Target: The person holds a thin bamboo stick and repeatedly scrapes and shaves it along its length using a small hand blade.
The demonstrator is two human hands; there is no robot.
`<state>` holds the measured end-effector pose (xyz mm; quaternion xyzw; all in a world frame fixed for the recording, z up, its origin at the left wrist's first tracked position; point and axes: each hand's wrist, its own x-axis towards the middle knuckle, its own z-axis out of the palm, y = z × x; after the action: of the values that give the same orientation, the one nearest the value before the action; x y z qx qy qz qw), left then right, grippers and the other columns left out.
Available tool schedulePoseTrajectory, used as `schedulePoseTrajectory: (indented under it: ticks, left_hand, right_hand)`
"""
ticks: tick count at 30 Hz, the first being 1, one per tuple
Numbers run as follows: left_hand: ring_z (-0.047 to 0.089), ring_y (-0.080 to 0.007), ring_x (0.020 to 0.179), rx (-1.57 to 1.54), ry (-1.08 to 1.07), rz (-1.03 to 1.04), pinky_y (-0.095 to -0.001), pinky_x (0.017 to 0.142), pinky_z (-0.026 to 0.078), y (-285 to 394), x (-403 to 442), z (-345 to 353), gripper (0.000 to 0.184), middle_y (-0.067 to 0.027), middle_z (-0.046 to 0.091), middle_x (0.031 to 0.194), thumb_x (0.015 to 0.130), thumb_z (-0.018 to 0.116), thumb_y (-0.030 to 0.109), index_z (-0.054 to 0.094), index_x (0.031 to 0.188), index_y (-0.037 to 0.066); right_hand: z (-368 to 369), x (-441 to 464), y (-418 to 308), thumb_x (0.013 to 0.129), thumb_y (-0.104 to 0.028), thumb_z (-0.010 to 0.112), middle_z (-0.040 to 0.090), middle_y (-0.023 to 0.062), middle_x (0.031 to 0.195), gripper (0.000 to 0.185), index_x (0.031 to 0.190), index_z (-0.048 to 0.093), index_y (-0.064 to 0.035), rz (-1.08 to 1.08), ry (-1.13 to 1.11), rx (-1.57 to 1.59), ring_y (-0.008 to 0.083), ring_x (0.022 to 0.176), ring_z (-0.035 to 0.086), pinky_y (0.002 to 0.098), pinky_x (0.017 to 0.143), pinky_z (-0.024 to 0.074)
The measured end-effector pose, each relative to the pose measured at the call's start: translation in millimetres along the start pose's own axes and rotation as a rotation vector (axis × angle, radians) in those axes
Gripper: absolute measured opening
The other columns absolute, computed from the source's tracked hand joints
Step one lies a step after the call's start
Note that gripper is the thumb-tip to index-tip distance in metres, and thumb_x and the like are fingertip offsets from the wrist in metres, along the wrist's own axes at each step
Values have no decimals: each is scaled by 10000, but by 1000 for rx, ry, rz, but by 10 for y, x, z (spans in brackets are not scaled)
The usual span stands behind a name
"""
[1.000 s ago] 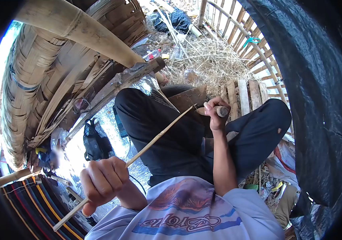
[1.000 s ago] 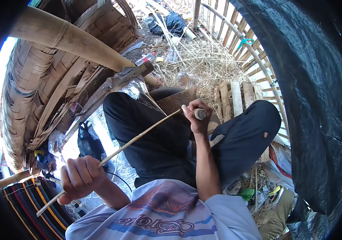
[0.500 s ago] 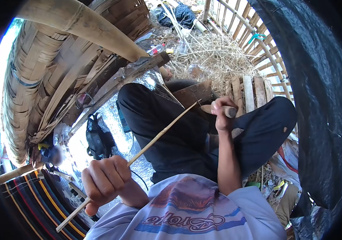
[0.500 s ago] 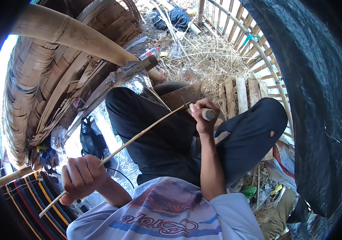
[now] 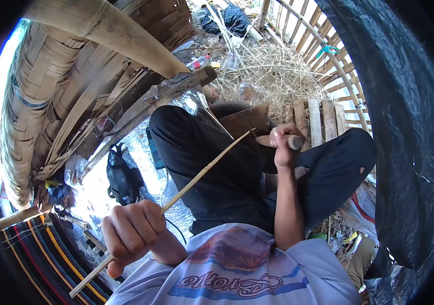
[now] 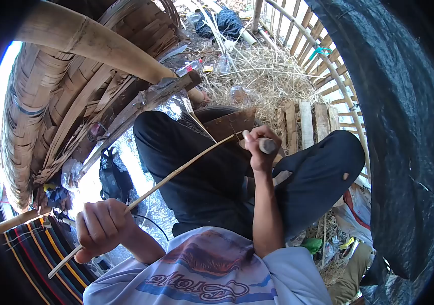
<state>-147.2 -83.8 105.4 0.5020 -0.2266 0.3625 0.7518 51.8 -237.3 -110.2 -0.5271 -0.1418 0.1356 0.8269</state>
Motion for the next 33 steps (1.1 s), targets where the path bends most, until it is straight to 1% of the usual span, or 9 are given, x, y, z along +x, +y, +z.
schedulePoseTrajectory:
  ticks: [5,9,11,13,19,21,27,30,33]
  left_hand:
    - [280,-46,261,-37,19,12,-211,309,169,-19,-15,16,503,35,287,396,911,559,352,376,492,142]
    - [262,-40,264,-3,39,12,-209,313,153,11,-9,8,503,40,276,394,914,558,343,375,492,138]
    - [258,-38,264,-26,50,-1,-208,315,148,33,-37,27,502,41,275,394,915,558,340,377,494,136]
    - [254,-36,267,-39,44,21,-209,318,143,7,-39,29,502,40,281,394,914,563,331,374,493,134]
    - [252,-37,266,-14,47,23,-208,317,144,25,-43,11,502,40,278,393,915,562,328,370,492,137]
    - [253,-37,264,-41,52,33,-208,317,146,0,-50,27,504,40,277,392,915,562,328,368,491,138]
    - [252,-39,263,-2,67,23,-214,317,148,33,-51,-3,504,40,278,391,907,566,335,366,487,142]
    - [252,-39,265,-19,69,27,-214,316,149,26,-76,11,504,41,278,392,907,563,337,362,487,144]
    - [252,-38,267,-7,64,40,-213,318,151,17,-70,27,505,41,277,394,910,558,343,365,487,144]
  right_hand:
    - [-78,-5,165,718,-77,679,433,-43,590,186,650,508,-51,18,37,-272,51,543,397,222,516,338]
    - [12,-5,-49,729,-80,682,466,-23,575,190,649,513,-44,12,57,145,59,498,441,214,477,353]
    - [-139,-63,188,765,-72,595,488,28,629,130,697,491,-35,-9,-2,-81,90,513,447,236,478,352]
    - [-48,-19,195,755,-100,632,465,1,584,205,623,482,-57,-54,12,-330,71,508,467,224,471,345]
    - [-90,-49,105,760,-96,613,482,14,620,137,696,502,-48,48,20,27,83,545,451,228,506,356]
    - [-77,-32,254,729,-100,630,476,-6,619,144,672,508,-49,-64,-6,-366,72,546,460,222,511,356]
    - [1,15,33,733,-67,655,448,-36,593,168,641,515,-52,31,45,59,61,524,425,221,506,350]
    - [-105,-31,285,737,-67,667,437,-43,605,173,666,509,-53,-59,22,-260,48,595,430,225,538,355]
    - [-38,28,272,732,-50,670,433,-49,602,187,661,498,-57,54,51,-163,44,535,411,209,494,335]
